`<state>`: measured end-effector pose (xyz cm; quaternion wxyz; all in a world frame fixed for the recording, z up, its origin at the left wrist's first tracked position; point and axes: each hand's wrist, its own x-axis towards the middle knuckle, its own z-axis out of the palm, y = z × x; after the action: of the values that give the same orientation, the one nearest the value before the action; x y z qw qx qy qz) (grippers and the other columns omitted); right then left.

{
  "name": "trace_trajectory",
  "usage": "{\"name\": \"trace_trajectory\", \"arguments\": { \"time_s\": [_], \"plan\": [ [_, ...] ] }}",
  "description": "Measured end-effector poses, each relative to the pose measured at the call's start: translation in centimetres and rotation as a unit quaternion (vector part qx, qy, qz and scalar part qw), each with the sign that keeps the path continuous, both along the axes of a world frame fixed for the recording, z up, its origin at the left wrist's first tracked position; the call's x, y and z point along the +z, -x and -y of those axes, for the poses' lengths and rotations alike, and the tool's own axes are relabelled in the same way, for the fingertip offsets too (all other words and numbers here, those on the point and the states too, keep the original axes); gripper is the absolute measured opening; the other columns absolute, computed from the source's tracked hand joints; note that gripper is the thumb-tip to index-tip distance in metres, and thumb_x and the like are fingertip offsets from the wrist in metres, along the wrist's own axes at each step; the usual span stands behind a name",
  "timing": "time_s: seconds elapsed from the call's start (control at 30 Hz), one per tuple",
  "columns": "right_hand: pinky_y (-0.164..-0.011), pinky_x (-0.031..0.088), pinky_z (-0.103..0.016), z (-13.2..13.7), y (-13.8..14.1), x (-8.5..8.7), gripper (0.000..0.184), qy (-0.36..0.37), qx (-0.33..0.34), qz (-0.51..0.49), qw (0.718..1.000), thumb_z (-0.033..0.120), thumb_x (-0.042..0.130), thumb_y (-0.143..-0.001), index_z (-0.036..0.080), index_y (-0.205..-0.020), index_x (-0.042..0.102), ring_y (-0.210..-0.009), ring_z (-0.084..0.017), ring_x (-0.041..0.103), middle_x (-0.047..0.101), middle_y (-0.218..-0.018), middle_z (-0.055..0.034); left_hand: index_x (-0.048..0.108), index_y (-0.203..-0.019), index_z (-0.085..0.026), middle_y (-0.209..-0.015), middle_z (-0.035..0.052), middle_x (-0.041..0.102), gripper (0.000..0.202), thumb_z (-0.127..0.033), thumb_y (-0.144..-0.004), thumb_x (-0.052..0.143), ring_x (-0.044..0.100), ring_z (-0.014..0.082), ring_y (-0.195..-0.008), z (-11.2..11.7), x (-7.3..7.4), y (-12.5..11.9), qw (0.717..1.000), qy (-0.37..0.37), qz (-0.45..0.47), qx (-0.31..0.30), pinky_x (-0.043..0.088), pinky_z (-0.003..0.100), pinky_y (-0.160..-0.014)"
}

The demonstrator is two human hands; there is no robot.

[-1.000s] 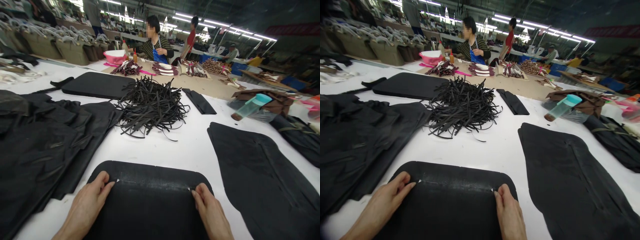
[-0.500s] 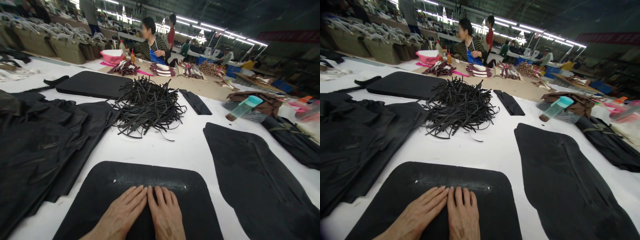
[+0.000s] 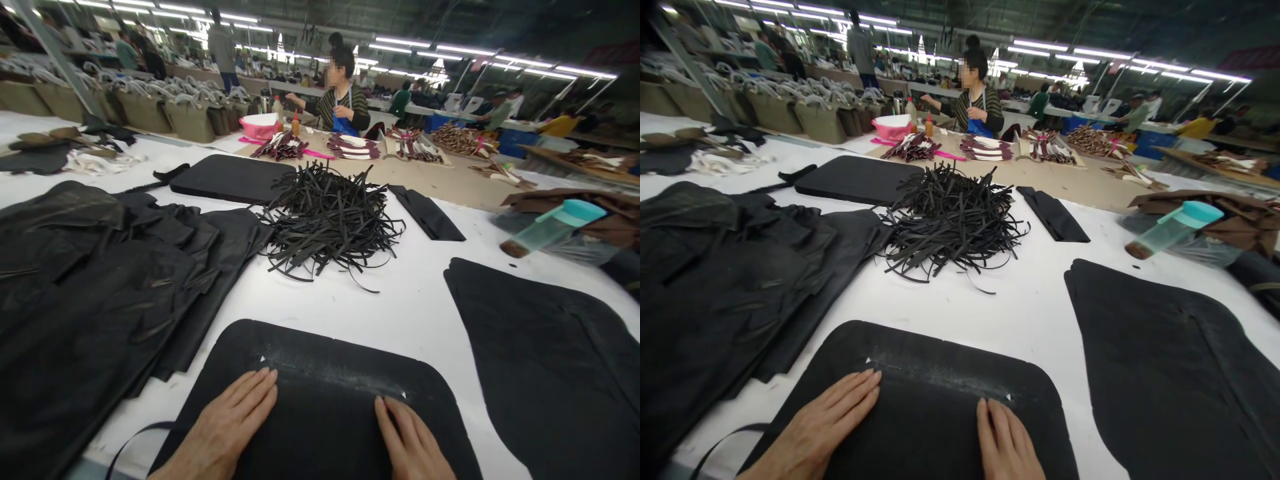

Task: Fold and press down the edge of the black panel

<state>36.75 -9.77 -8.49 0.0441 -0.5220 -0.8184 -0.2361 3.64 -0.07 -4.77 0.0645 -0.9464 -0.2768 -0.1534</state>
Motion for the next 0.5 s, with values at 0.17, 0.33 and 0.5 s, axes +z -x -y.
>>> {"name": "trace_trajectory", "arguments": {
  "time_s": [0.17,0.33,0.5],
  "plan": [
    [-0.077,0.053,-0.027,0.6,-1.3,0.7,0.049,0.007,-0.025,0.012,1.000,0.002,0.037,-0.070,0.011,-0.114,0.058,-0.093,-0.022,0.063,0.067,-0.104,-0.0095,0.055,-0.120,-0.020,-0.124,-0.0013,0.059,0.058,0.003,-0.072,0.032,0.049,0.0106,-0.118,-0.4,0.0,1.1,0.998,0.010,0.046,0.034,0.038,0.020,-0.102],
    [-0.070,0.055,-0.026,1.1,-2.0,1.3,0.033,-0.027,-0.051,-0.029,0.998,0.009,0.034,-0.082,0.012,-0.100,0.061,-0.083,-0.022,0.065,0.066,-0.096,-0.0130,0.049,-0.125,-0.019,-0.127,0.0028,0.056,0.060,0.003,-0.071,0.032,0.047,0.0129,-0.120,-0.4,0.4,1.6,0.995,0.032,0.076,0.057,0.038,0.022,-0.102],
    [-0.066,0.053,-0.026,1.0,-0.1,3.5,0.019,0.042,-0.133,-0.203,0.969,0.027,0.041,-0.091,0.022,-0.089,0.059,-0.078,-0.021,0.064,0.064,-0.094,-0.0089,0.043,-0.127,-0.018,-0.115,0.0074,0.063,0.051,-0.002,-0.080,0.030,0.063,0.0154,-0.097,0.5,2.9,0.2,0.991,0.060,0.103,0.069,0.051,0.019,-0.080]
  ]
}}
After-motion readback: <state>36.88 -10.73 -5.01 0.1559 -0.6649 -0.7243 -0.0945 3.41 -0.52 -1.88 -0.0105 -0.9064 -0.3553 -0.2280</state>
